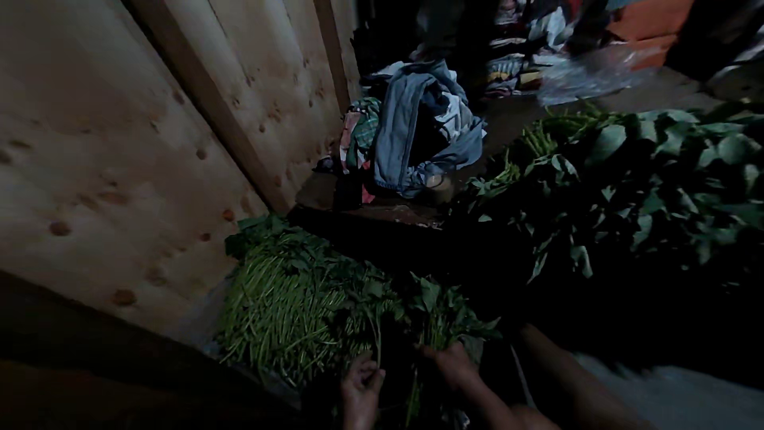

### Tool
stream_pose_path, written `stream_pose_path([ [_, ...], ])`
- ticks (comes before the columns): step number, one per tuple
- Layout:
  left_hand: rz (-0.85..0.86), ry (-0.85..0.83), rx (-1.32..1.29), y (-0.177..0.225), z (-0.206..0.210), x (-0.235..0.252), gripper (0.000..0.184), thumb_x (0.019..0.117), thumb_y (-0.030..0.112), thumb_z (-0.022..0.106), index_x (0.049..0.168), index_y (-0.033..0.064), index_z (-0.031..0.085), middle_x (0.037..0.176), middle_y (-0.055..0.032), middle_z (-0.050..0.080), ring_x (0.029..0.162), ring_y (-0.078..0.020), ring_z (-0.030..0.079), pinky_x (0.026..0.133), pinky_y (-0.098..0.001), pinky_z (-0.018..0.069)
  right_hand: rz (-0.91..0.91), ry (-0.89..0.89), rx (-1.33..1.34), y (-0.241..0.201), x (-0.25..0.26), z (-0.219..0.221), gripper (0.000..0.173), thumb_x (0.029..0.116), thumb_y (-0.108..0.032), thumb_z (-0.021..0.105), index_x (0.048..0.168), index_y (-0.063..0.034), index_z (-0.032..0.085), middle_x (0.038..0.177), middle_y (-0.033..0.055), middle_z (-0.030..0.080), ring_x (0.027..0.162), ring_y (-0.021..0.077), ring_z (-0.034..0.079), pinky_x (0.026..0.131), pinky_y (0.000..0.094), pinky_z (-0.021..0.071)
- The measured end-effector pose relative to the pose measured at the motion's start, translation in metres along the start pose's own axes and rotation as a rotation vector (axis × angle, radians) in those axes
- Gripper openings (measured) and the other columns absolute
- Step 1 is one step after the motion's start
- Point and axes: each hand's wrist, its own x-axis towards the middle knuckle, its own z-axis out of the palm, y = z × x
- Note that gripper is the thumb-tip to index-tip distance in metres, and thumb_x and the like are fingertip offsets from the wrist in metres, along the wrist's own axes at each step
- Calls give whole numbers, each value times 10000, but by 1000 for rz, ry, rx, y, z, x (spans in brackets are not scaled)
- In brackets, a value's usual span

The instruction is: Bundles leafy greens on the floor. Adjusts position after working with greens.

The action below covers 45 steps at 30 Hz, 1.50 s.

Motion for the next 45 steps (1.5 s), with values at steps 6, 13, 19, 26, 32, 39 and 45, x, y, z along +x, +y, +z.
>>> stream_pose_path([
  [6,170,-77,170,26,19,-34,326,907,3,679,1229,-53,688,1063,-203,694,862,-215,676,793,-336,572,-37,-64,172,-3,-13,0,447,928,-207,773,1252,18,563,974,139,708,829,218,719,754,396,613],
  [13,65,-219,341,46,13,-38,369,941,54,639,1303,-18,641,1131,-201,688,929,-279,683,859,-426,563,-33,-74,169,-2,-12,0,607,895,-190,810,1357,23,478,1111,174,681,963,241,710,846,414,605],
  [19,-296,-546,-176,18,11,-22,193,1010,64,562,1185,-12,587,784,-22,624,564,-50,516,513,-207,431,-52,-109,-13,3,-8,-7,563,844,-123,841,1292,44,545,1088,180,688,947,254,709,851,429,600],
  [26,-156,-465,158,8,33,-16,454,1078,352,509,817,5,643,636,-13,559,542,-87,519,557,-271,462,-16,249,-31,4,3,-5,385,840,-158,842,1095,56,649,941,174,704,840,279,703,781,473,583],
  [32,-147,-536,710,-27,28,33,681,1081,525,381,990,-61,714,997,-262,697,998,-393,683,940,-562,510,127,561,190,-11,18,-26,448,889,-290,821,1081,75,646,968,197,686,856,296,682,776,482,563],
  [39,-350,-350,1111,-94,2,125,446,1057,286,491,1476,141,548,1578,-152,439,1482,-381,359,1184,-579,323,139,482,341,-7,34,-19,457,906,-248,806,1158,77,607,952,193,681,810,277,680,729,458,577],
  [45,-288,-156,742,-89,-17,119,300,1022,211,608,1257,49,700,1246,-180,700,1206,-337,649,1080,-528,467,76,394,405,-8,32,-14,430,918,-193,790,1203,57,588,975,188,689,808,264,697,716,436,595],
])
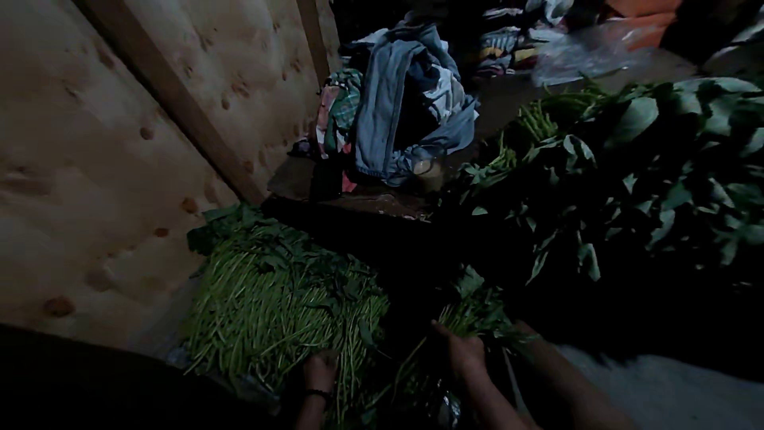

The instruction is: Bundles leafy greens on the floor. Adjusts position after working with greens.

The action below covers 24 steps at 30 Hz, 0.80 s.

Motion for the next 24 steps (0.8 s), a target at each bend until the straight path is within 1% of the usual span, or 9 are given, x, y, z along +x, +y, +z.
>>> stream_pose_path([
  [1,26,34,-118,-1,-5,-10,299,1005,165,633,1270,34,678,1227,-179,703,1175,-326,664,1052,-509,497,-5,-9,-6,1,-1,0,438,912,-189,796,1208,58,589,982,190,690,817,264,699,722,435,595],
  [4,94,78,-481,2,-20,-48,435,954,59,687,1369,-19,581,1208,-223,683,1084,-325,687,960,-482,554,-5,-53,-48,0,-10,-2,505,904,-207,806,1252,59,554,1022,199,680,867,274,698,759,450,594],
  [6,135,66,-713,10,-29,-79,416,952,-11,660,1349,-84,559,1176,-241,671,968,-274,704,868,-417,590,-23,-91,-61,1,-15,-3,530,901,-217,811,1270,60,550,1043,201,685,893,279,701,788,456,593],
  [9,188,47,-971,15,-36,-114,332,968,-59,588,1289,-135,557,1061,-181,700,821,-176,715,772,-335,609,-44,-146,-70,7,-21,-5,553,890,-215,822,1280,61,543,1045,200,692,887,279,709,782,456,602],
  [12,199,-28,-1174,20,-36,-135,254,993,-72,495,1241,-95,543,961,-86,713,776,-145,708,752,-323,611,-75,-185,-75,8,-28,-10,566,880,-186,827,1304,53,538,1073,203,691,912,285,708,806,465,598],
  [16,195,-115,-1297,26,-38,-153,215,1017,-65,451,1197,-31,565,955,-59,715,791,-152,714,770,-331,618,-81,-215,-83,9,-30,-15,572,870,-173,834,1302,47,532,1060,198,689,896,280,709,786,458,602],
  [20,229,-127,-1333,28,-36,-157,225,1004,-82,463,1191,-33,579,964,-72,717,785,-167,719,756,-337,624,-35,-225,-132,6,-35,-16,605,868,-203,838,1314,50,516,1062,206,681,892,289,703,785,469,597],
  [22,259,-77,-1268,31,-35,-158,239,988,-92,497,1213,-65,573,964,-79,720,773,-153,715,743,-323,620,-28,-243,-133,5,-39,-15,599,877,-201,830,1317,51,513,1058,207,678,881,288,701,775,466,597],
  [24,338,-5,-1068,34,-34,-163,268,969,-68,555,1233,-111,575,999,-101,723,788,-112,703,748,-281,601,-13,-273,-144,6,-43,-14,626,882,-210,826,1345,45,491,1076,207,667,887,282,693,774,457,593],
])
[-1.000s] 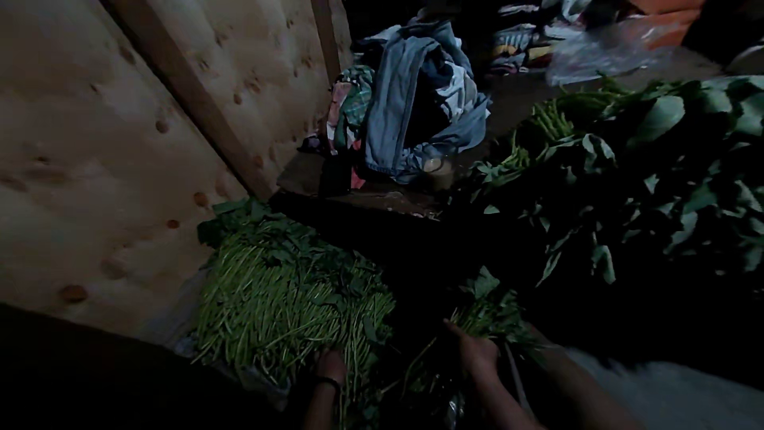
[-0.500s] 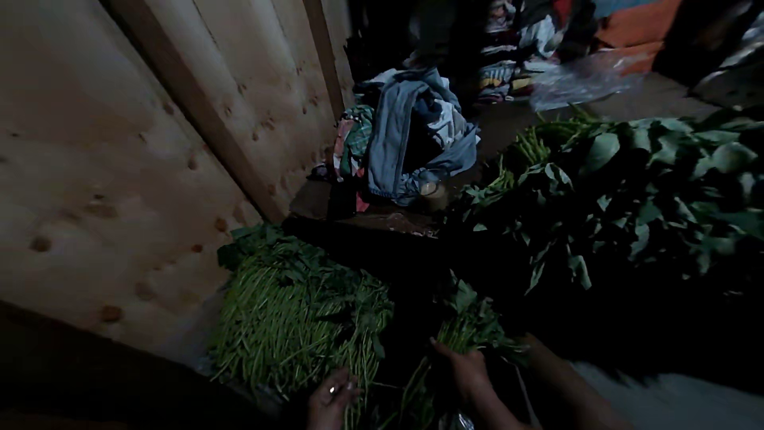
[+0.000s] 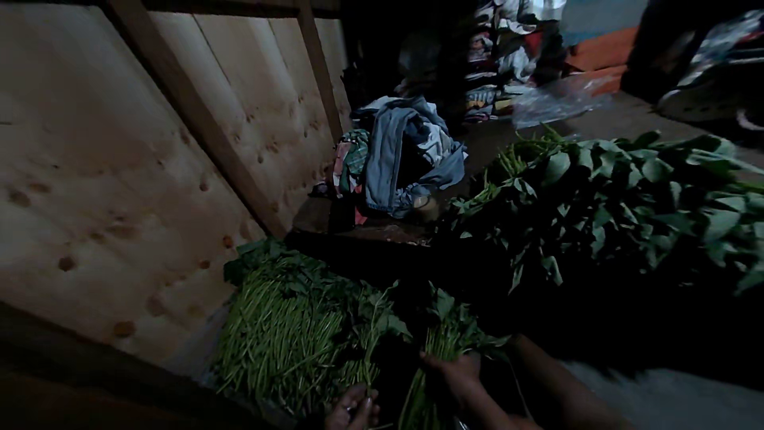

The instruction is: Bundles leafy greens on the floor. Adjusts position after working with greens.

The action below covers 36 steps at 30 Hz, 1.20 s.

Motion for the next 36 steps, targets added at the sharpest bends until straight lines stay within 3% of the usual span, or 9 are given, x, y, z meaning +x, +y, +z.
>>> stream_pose_path([
  [7,247,-197,797,9,14,-15,301,1014,54,547,1267,-36,685,1220,-246,695,1131,-381,680,1043,-523,503,13,-215,43,2,-8,4,691,883,-186,821,1412,19,427,1189,198,660,1056,272,688,906,450,585],
  [14,396,-216,834,34,14,-26,281,1015,1,519,1219,-54,704,1179,-264,702,1156,-442,652,1068,-560,471,-50,-264,106,0,-20,3,733,844,-207,860,1405,15,444,1193,180,669,1057,256,696,905,439,595],
  [17,358,-208,906,61,22,-38,368,1046,109,530,1367,-53,608,1391,-272,591,1327,-461,531,1148,-565,387,-96,-67,234,-16,-38,7,676,848,-141,848,1371,49,466,1147,207,662,992,263,693,853,430,594],
  [21,631,-198,1004,95,58,-58,999,810,471,806,1525,-85,386,1566,-326,371,1446,-526,355,1154,-660,318,-128,184,408,-57,-69,5,469,882,-152,821,1190,95,568,972,192,653,810,238,660,734,396,572],
  [23,689,-242,1107,104,81,-58,1082,692,301,888,1558,-55,344,1605,-359,259,1476,-564,257,1173,-681,249,-143,174,553,-77,-95,-8,428,900,-117,792,1195,82,554,963,177,636,807,229,641,716,383,560],
  [25,773,-221,1147,108,101,-50,1064,617,49,888,1551,-28,383,1578,-368,307,1445,-578,310,1159,-702,252,-142,107,678,-89,-120,-32,435,904,-113,778,1235,26,534,978,157,633,819,231,647,694,391,566],
  [30,1258,-111,979,117,145,-47,648,611,17,820,1234,-64,663,1014,-215,737,953,-405,721,974,-611,504,-217,-100,849,-92,-165,-123,230,974,-245,671,1138,-89,630,938,82,689,827,205,699,723,420,610],
  [34,1603,-119,909,112,188,-63,308,843,262,667,1005,6,725,831,-145,708,772,-330,700,821,-528,544,-296,-98,772,-70,-199,-194,239,1024,-330,578,1066,-106,651,911,65,692,816,188,702,721,391,617],
  [36,1669,-131,807,100,206,-73,223,952,112,524,947,38,735,835,-128,715,757,-305,684,749,-475,538,-315,-73,769,-48,-208,-223,302,1049,-339,537,1129,-71,649,977,111,697,896,234,700,804,446,608],
])
